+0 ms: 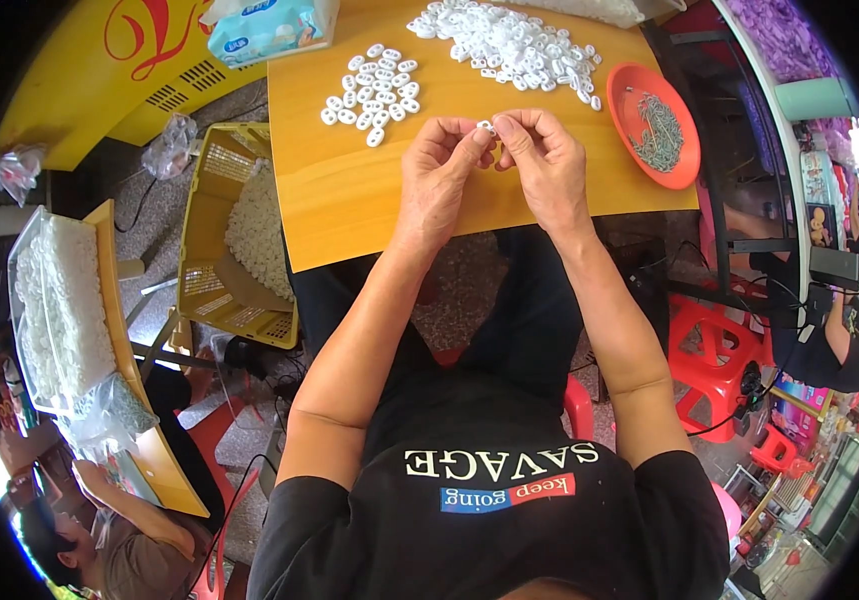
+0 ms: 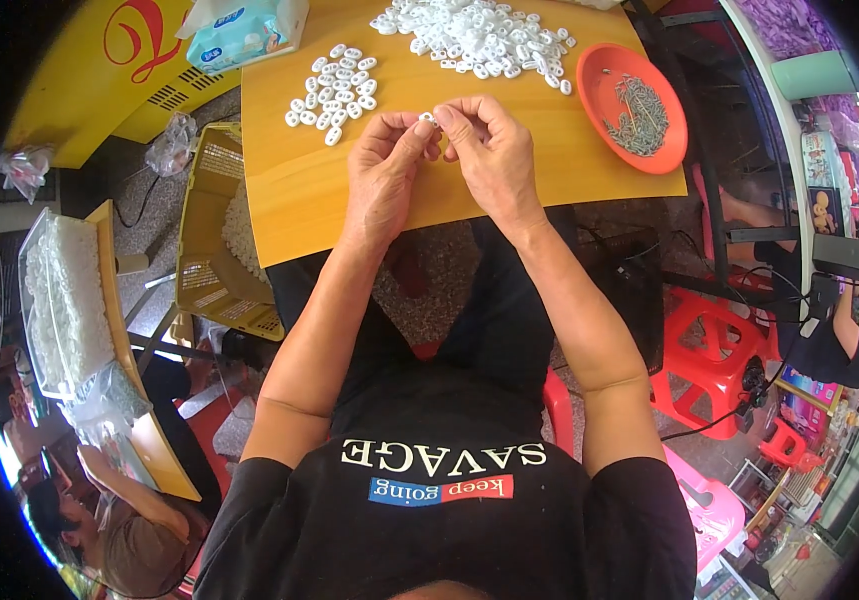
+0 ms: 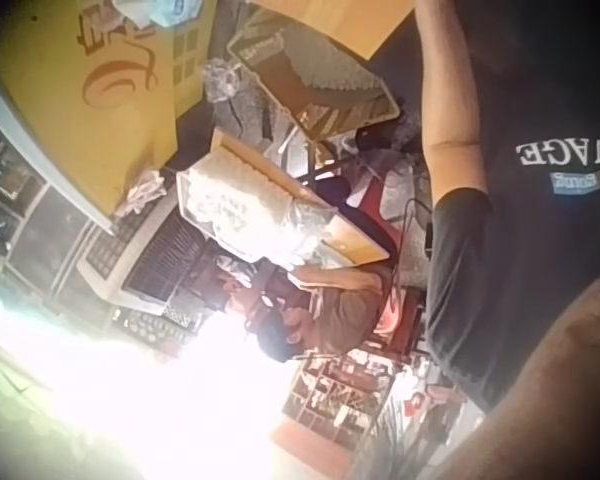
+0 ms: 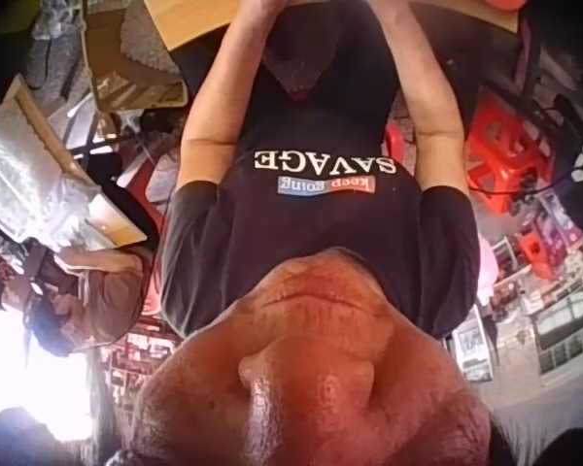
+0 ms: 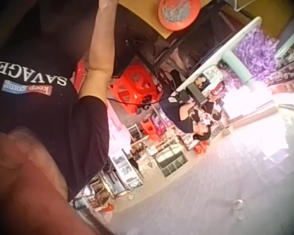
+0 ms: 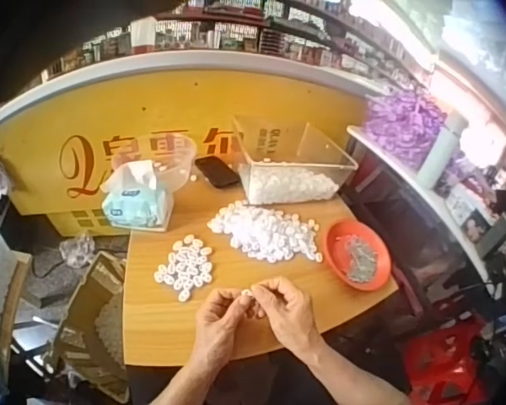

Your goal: Assembling small white plastic components by inserting metal rings into them.

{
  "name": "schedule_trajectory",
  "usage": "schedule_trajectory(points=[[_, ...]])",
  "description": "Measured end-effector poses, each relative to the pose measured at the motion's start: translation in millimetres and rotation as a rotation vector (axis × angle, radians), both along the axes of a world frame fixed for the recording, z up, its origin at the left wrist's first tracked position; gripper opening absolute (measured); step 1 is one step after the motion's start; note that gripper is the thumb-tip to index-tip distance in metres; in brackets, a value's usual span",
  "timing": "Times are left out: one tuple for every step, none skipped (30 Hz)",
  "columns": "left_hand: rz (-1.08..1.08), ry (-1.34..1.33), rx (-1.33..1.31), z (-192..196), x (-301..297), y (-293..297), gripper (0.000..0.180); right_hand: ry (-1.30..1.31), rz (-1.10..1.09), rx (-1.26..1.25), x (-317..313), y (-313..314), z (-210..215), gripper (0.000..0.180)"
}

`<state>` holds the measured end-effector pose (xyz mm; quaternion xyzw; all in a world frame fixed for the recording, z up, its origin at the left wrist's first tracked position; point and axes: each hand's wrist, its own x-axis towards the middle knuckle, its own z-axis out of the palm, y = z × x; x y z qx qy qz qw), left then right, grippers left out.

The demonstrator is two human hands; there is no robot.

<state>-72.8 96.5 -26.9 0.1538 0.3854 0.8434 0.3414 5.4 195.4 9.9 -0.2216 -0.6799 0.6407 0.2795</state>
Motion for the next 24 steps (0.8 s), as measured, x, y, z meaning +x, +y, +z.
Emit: schedule_trajectory(points=[[0.013, 0.004, -0.001, 0.0, 0.3, 0.2, 0.015, -0.005, -0.003, 0.048, 0.0, -0.9, 0.8, 0.018], [0.025, 0.008, -0.002, 0.0, 0.3, 0.2, 0.015, -0.011, -0.007, 0.095, -0.3, -1.3, 1.2, 0.018], [0.023, 0.01, -0.001, -0.6, 0.3, 0.3, 0.015, -0.009, -0.009, 0.097, -0.6, -0.6, 1.0, 0.018], [0.025, 0.025, -0.009, -1.0, 0.4, 0.1, 0.014, 0.001, 0.003, 0.106, -0.7, 0.2, 0.3, 0.018], [0.027, 0.042, -0.016, -1.2, 0.4, 0.0, 0.013, 0.011, 0.014, 0.116, -0.9, 1.0, -0.2, 0.018], [0.024, 0.044, -0.014, 0.2, 1.0, -0.8, 0.013, 0.013, 0.011, 0.118, -0.2, 0.8, -0.4, 0.018], [0.024, 0.075, -0.046, 1.8, 1.6, -1.9, 0.013, 0.01, 0.008, 0.116, 0.8, -0.3, -0.2, 0.018], [0.023, 0.107, -0.078, 3.8, 1.8, -2.5, 0.012, 0.008, 0.005, 0.115, 1.5, -1.2, 0.0, 0.018], [0.02, 0.112, -0.074, 4.2, 2.0, -2.0, 0.012, 0.012, 0.001, 0.119, 1.7, -1.8, -0.5, 0.018], [0.024, 0.102, -0.067, 3.9, 2.3, -1.3, 0.012, 0.019, -0.008, 0.113, 1.6, -2.4, -1.4, 0.017], [0.028, 0.093, -0.06, 4.3, 2.6, -0.2, 0.012, 0.027, -0.017, 0.107, 1.4, -2.3, -1.4, 0.017], [0.024, 0.1, -0.057, 4.0, 2.3, 0.2, 0.012, 0.033, -0.022, 0.11, 0.8, -2.4, -1.0, 0.017], [0.039, 0.07, -0.048, 3.8, 1.9, 0.7, 0.013, 0.024, -0.027, 0.138, 0.2, -2.3, -0.3, 0.015], [0.054, 0.039, -0.039, 3.6, 1.5, 1.1, 0.013, 0.015, -0.032, 0.166, -0.2, -2.0, 0.5, 0.014], [0.048, 0.046, -0.034, 3.7, 1.3, 1.5, 0.013, 0.021, -0.039, 0.171, 0.3, -0.6, 1.5, 0.014], [0.038, 0.049, -0.048, 3.6, 1.3, 0.6, 0.013, 0.019, -0.061, 0.342, 1.2, 0.4, 2.3, 0.013], [0.029, 0.052, -0.062, 3.3, 1.2, 0.1, 0.013, 0.016, -0.084, 0.513, 1.9, 1.3, 3.2, 0.011], [0.024, 0.057, -0.059, 3.7, 1.6, -0.1, 0.013, 0.02, -0.091, 0.516, 2.3, 1.6, 3.8, 0.011], [0.023, 0.062, -0.063, 3.8, 1.9, -0.3, 0.013, 0.028, -0.094, 0.565, 2.2, 1.4, 4.1, 0.01], [0.022, 0.068, -0.067, 3.5, 2.1, -0.1, 0.013, 0.035, -0.096, 0.613, 2.0, 1.0, 4.5, 0.01], [0.021, 0.071, -0.066, 3.0, 1.6, -0.4, 0.013, 0.038, -0.099, 0.615, 1.4, -0.7, 5.6, 0.01], [0.024, 0.076, -0.063, 2.1, 1.1, -0.7, 0.013, 0.034, -0.09, 0.569, 0.7, -2.9, 6.5, 0.01], [0.028, 0.08, -0.06, 1.0, 0.7, -0.9, 0.013, 0.029, -0.081, 0.522, -0.5, -4.2, 6.9, 0.01], [0.028, 0.082, -0.059, 1.1, 1.3, -0.2, 0.013, 0.031, -0.082, 0.524, -1.5, -4.5, 5.4, 0.01]])
